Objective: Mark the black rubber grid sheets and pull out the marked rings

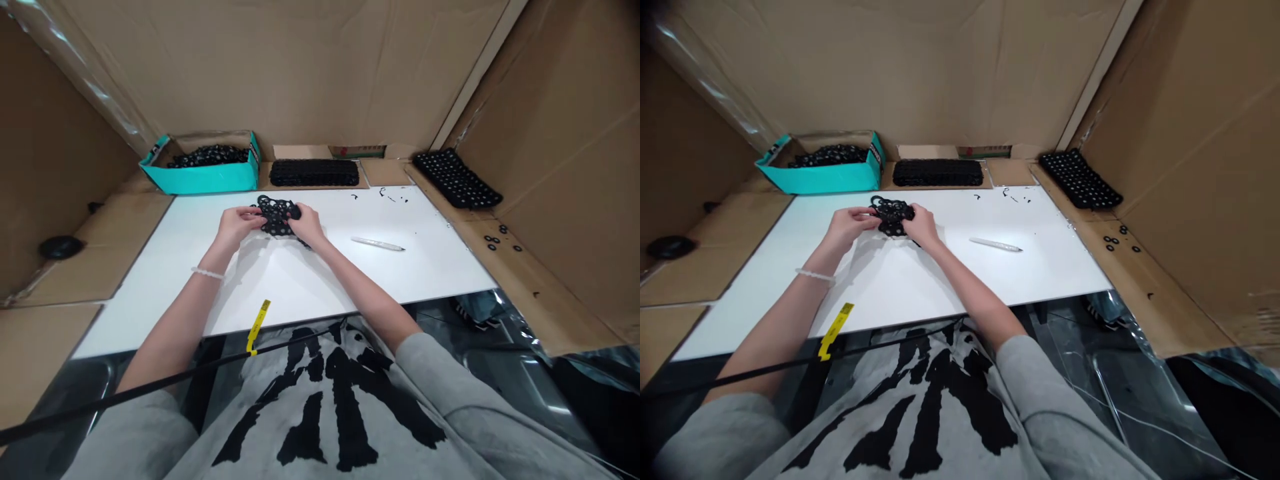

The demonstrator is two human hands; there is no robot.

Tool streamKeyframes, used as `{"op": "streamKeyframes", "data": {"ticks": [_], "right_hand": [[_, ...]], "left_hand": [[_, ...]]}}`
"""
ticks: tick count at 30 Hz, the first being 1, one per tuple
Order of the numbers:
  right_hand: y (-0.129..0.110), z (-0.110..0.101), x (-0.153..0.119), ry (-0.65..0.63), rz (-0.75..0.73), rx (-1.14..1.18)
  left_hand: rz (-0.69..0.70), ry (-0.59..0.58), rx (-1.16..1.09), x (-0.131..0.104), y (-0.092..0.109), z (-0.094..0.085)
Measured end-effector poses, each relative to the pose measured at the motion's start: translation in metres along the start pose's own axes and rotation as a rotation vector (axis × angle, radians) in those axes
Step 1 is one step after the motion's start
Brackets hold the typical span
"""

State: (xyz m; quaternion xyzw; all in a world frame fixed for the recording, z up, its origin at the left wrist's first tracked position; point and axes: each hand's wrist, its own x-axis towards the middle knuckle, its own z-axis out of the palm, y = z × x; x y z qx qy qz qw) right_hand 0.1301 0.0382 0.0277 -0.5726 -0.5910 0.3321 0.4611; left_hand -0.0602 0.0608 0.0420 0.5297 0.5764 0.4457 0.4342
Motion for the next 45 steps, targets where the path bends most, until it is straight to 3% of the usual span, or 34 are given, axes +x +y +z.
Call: {"op": "streamKeyframes", "data": {"ticks": [3, 6, 10, 12, 15, 17, 20, 23, 26, 30, 33, 36, 39, 42, 45], "right_hand": [[0.015, -0.037, -0.011, 0.031, -0.007, 0.037], [0.030, -0.065, -0.018, 0.076, 0.174, 0.170], [0.037, -0.078, -0.022, 0.058, 0.243, 0.300], [0.036, -0.078, -0.024, 0.056, 0.228, 0.364], [0.033, -0.075, -0.028, 0.027, 0.197, 0.443], [0.031, -0.073, -0.031, 0.005, 0.171, 0.472], [0.029, -0.071, -0.035, -0.015, 0.139, 0.489], [0.029, -0.069, -0.037, -0.025, 0.132, 0.436], [0.032, -0.065, -0.037, -0.003, 0.145, 0.367], [0.037, -0.061, -0.035, 0.079, 0.149, 0.306], [0.038, -0.061, -0.032, 0.097, 0.163, 0.325], [0.039, -0.061, -0.031, 0.098, 0.147, 0.380], [0.039, -0.060, -0.032, 0.065, 0.111, 0.423], [0.040, -0.058, -0.032, 0.037, 0.063, 0.414], [0.043, -0.053, -0.031, 0.045, 0.057, 0.342]], "left_hand": [[0.099, 0.067, 0.015, 0.016, 0.001, -0.020], [0.268, 0.131, 0.219, 0.031, 0.002, -0.023], [0.472, 0.082, 0.499, 0.022, 0.007, 0.009], [0.528, -0.026, 0.545, 0.007, 0.011, 0.029], [0.393, -0.256, 0.438, -0.016, 0.012, 0.050], [0.248, -0.346, 0.278, -0.025, 0.009, 0.058], [0.054, -0.398, 0.036, -0.024, 0.001, 0.060], [-0.036, -0.390, -0.072, -0.010, -0.005, 0.050], [0.028, -0.223, -0.026, 0.009, -0.006, 0.032], [0.367, 0.018, 0.315, 0.014, 0.002, 0.022], [0.493, -0.073, 0.522, -0.003, 0.009, 0.033], [0.388, -0.292, 0.459, -0.023, 0.010, 0.049], [0.182, -0.377, 0.215, -0.030, 0.005, 0.058], [0.024, -0.346, 0.031, -0.024, -0.003, 0.059], [0.040, -0.186, 0.000, -0.012, -0.009, 0.058]]}}
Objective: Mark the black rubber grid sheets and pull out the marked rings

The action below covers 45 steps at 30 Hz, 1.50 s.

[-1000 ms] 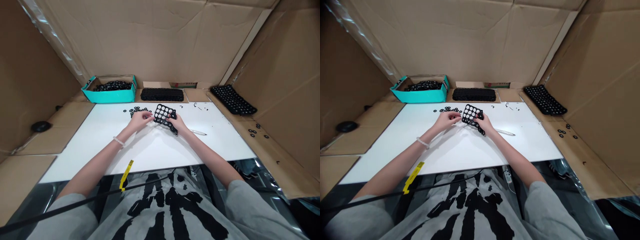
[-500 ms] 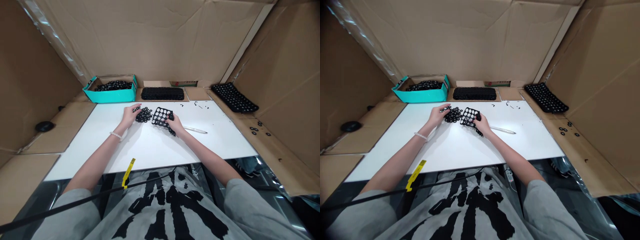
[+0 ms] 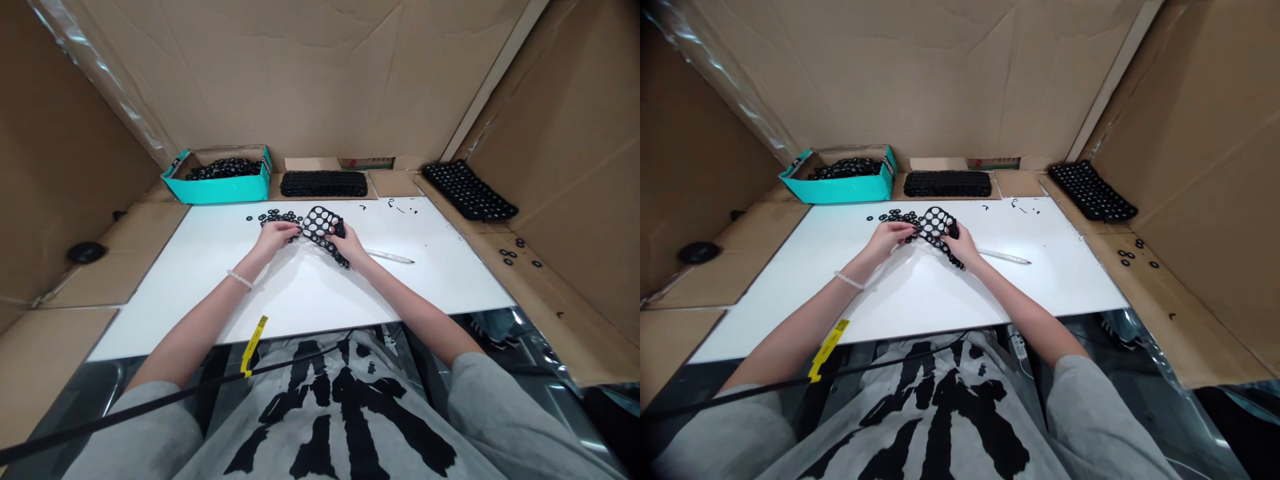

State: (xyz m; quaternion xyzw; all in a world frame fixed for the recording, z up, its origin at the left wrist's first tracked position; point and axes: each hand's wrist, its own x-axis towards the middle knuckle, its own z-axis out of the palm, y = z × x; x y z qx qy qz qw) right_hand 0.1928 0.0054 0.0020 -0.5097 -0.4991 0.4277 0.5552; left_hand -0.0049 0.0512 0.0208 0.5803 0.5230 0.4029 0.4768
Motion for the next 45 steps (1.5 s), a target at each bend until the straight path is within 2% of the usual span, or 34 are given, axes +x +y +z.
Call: {"op": "streamKeyframes", "data": {"ticks": [4, 7, 9, 11, 13, 15, 17, 20, 22, 24, 26, 27, 29, 32, 34, 36, 38, 40, 43, 45], "right_hand": [[0.004, 0.003, -0.001, 0.015, -0.012, -0.078], [0.004, 0.001, -0.003, 0.055, 0.003, -0.097], [0.003, 0.000, -0.004, 0.071, 0.020, -0.089], [0.002, 0.001, -0.004, 0.072, 0.022, -0.070], [0.002, 0.004, -0.005, 0.063, 0.013, -0.035], [0.001, 0.007, -0.007, 0.034, 0.004, 0.024], [0.000, 0.009, -0.009, -0.020, 0.004, 0.074], [0.000, 0.007, -0.010, -0.066, 0.018, 0.055], [0.002, 0.005, -0.010, -0.055, 0.017, 0.032], [0.005, 0.004, -0.009, -0.035, 0.020, 0.022], [0.008, 0.003, -0.008, -0.008, 0.027, 0.003], [0.009, 0.003, -0.007, 0.008, 0.031, -0.012], [0.010, 0.004, -0.007, 0.031, 0.040, -0.035], [0.009, 0.006, -0.008, 0.017, 0.061, 0.000], [0.007, 0.006, -0.008, -0.024, 0.076, 0.069], [0.006, 0.005, -0.008, -0.081, 0.086, 0.087], [0.005, 0.002, -0.007, -0.109, 0.088, 0.046], [0.006, -0.001, -0.006, -0.103, 0.079, 0.015], [0.008, -0.001, -0.004, -0.060, 0.077, 0.025], [0.010, 0.000, -0.004, -0.027, 0.081, 0.018]], "left_hand": [[0.168, 0.205, 0.129, 0.017, -0.005, -0.010], [0.261, 0.358, 0.372, 0.024, -0.003, -0.025], [0.341, 0.403, 0.557, 0.020, 0.003, -0.032], [0.447, 0.358, 0.681, 0.008, 0.010, -0.030], [0.523, 0.182, 0.723, -0.008, 0.015, -0.020], [0.537, -0.009, 0.706, -0.020, 0.018, -0.006], [0.471, -0.098, 0.617, -0.025, 0.015, 0.004], [0.270, -0.086, 0.376, -0.015, 0.006, 0.003], [0.182, 0.001, 0.274, -0.003, 0.001, -0.007], [0.201, 0.150, 0.333, 0.007, 0.000, -0.020], [0.284, 0.291, 0.521, 0.008, 0.003, -0.028], [0.333, 0.321, 0.615, 0.004, 0.005, -0.029], [0.428, 0.266, 0.739, -0.007, 0.011, -0.022], [0.505, 0.024, 0.742, -0.025, 0.017, -0.002], [0.461, -0.090, 0.653, -0.029, 0.016, 0.009], [0.352, -0.119, 0.506, -0.023, 0.012, 0.010], [0.237, -0.061, 0.379, -0.011, 0.006, 0.003], [0.184, 0.079, 0.347, 0.001, 0.001, -0.010], [0.240, 0.276, 0.508, 0.009, -0.001, -0.025], [0.325, 0.331, 0.660, 0.003, 0.002, -0.025]]}}
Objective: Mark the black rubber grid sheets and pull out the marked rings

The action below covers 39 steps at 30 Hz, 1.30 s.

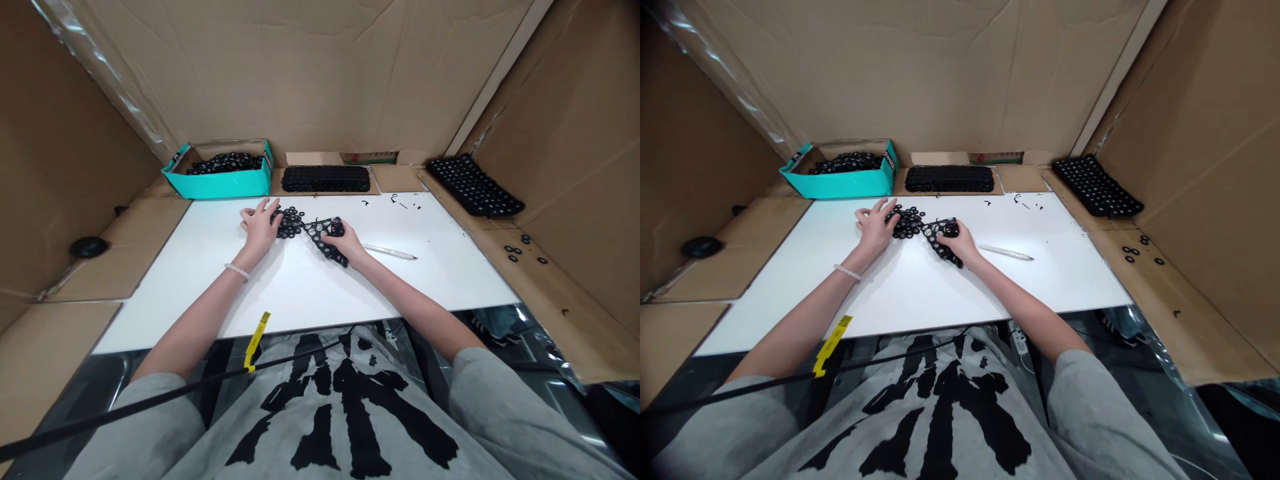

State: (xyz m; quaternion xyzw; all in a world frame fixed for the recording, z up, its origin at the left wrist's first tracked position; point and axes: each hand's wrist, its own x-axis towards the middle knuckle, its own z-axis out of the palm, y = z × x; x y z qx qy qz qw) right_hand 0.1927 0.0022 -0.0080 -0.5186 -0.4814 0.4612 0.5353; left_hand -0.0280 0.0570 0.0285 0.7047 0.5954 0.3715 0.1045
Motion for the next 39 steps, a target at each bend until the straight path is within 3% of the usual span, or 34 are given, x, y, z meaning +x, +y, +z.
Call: {"op": "streamKeyframes", "data": {"ticks": [2, 5, 9, 11, 14, 18, 20, 22, 25, 30, 34, 39], "right_hand": [[0.000, 0.002, 0.000, 0.030, -0.012, -0.027], [-0.004, 0.003, -0.002, 0.024, -0.019, -0.014], [-0.011, 0.000, -0.003, -0.089, 0.033, 0.083], [-0.012, -0.002, -0.002, -0.113, 0.048, 0.076], [-0.009, -0.005, 0.001, -0.077, 0.051, 0.015], [-0.003, -0.003, 0.003, -0.011, 0.033, 0.014], [-0.002, -0.001, 0.002, 0.013, 0.036, 0.039], [-0.004, 0.000, 0.000, 0.012, 0.045, 0.067], [-0.011, 0.000, -0.003, -0.044, 0.077, 0.139], [-0.018, -0.001, -0.005, -0.176, 0.100, 0.182], [-0.013, -0.001, -0.003, -0.097, 0.100, 0.052], [-0.005, -0.003, 0.001, -0.020, 0.112, 0.035]], "left_hand": [[0.124, -0.059, 0.065, -0.011, 0.012, -0.001], [0.265, -0.279, 0.016, -0.026, 0.032, 0.004], [0.193, -0.369, -0.140, -0.027, 0.036, 0.013], [0.076, -0.362, -0.248, -0.019, 0.028, 0.016], [-0.062, -0.232, -0.290, -0.009, 0.013, 0.013], [0.052, 0.000, -0.044, -0.009, 0.011, 0.004], [0.165, -0.049, 0.011, -0.016, 0.019, 0.002], [0.265, -0.216, 0.000, -0.024, 0.030, 0.003], [0.305, -0.371, -0.066, -0.032, 0.040, 0.007], [0.174, -0.341, -0.221, -0.029, 0.036, 0.012], [-0.045, -0.293, -0.335, -0.019, 0.025, 0.014], [0.095, -0.113, -0.075, -0.015, 0.020, 0.009]]}}
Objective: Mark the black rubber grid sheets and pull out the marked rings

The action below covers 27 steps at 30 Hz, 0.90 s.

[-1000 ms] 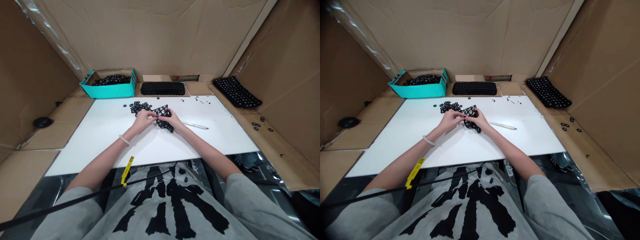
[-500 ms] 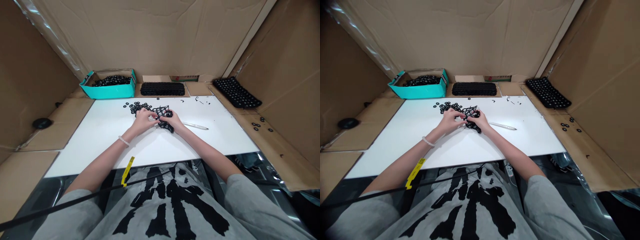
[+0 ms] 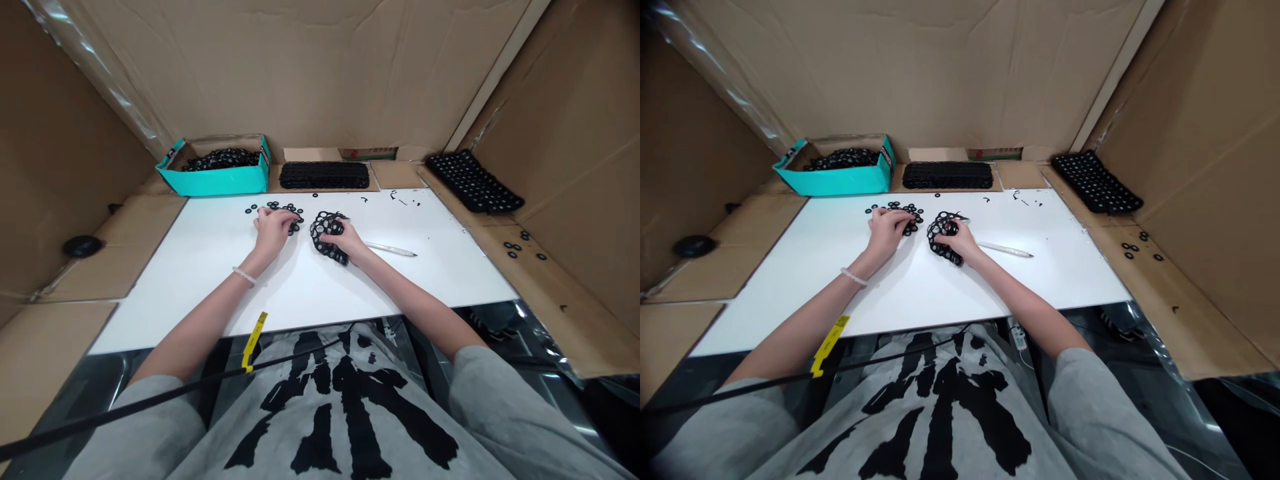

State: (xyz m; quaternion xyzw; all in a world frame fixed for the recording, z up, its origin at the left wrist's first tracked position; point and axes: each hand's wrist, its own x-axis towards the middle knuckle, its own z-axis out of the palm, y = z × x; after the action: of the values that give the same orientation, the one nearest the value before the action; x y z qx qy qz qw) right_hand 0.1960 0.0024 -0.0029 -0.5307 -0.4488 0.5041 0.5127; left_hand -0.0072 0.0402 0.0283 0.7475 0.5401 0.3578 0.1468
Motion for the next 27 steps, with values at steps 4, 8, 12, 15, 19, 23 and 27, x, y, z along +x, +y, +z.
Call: {"op": "streamKeyframes", "data": {"ticks": [4, 8, 12, 15, 19, 23, 27], "right_hand": [[0.000, 0.001, -0.001, -0.031, -0.036, 0.014], [-0.003, 0.004, -0.004, -0.065, -0.056, 0.026], [-0.002, 0.002, -0.005, -0.087, -0.056, 0.017], [0.001, 0.000, -0.005, -0.053, -0.046, -0.016], [0.001, 0.002, -0.005, -0.008, -0.050, -0.014], [-0.003, 0.005, -0.007, -0.008, -0.034, 0.037], [-0.007, 0.003, -0.009, -0.098, -0.055, 0.095]], "left_hand": [[0.035, -0.152, -0.039, -0.003, 0.007, 0.000], [-0.031, -0.358, -0.276, -0.003, 0.006, 0.008], [-0.218, -0.234, -0.373, 0.008, -0.013, 0.004], [-0.221, -0.008, -0.203, 0.018, -0.029, -0.008], [-0.064, 0.134, 0.111, 0.013, -0.021, -0.017], [0.156, -0.146, 0.077, -0.005, 0.010, -0.008], [0.092, -0.349, -0.122, -0.011, 0.021, 0.000]]}}
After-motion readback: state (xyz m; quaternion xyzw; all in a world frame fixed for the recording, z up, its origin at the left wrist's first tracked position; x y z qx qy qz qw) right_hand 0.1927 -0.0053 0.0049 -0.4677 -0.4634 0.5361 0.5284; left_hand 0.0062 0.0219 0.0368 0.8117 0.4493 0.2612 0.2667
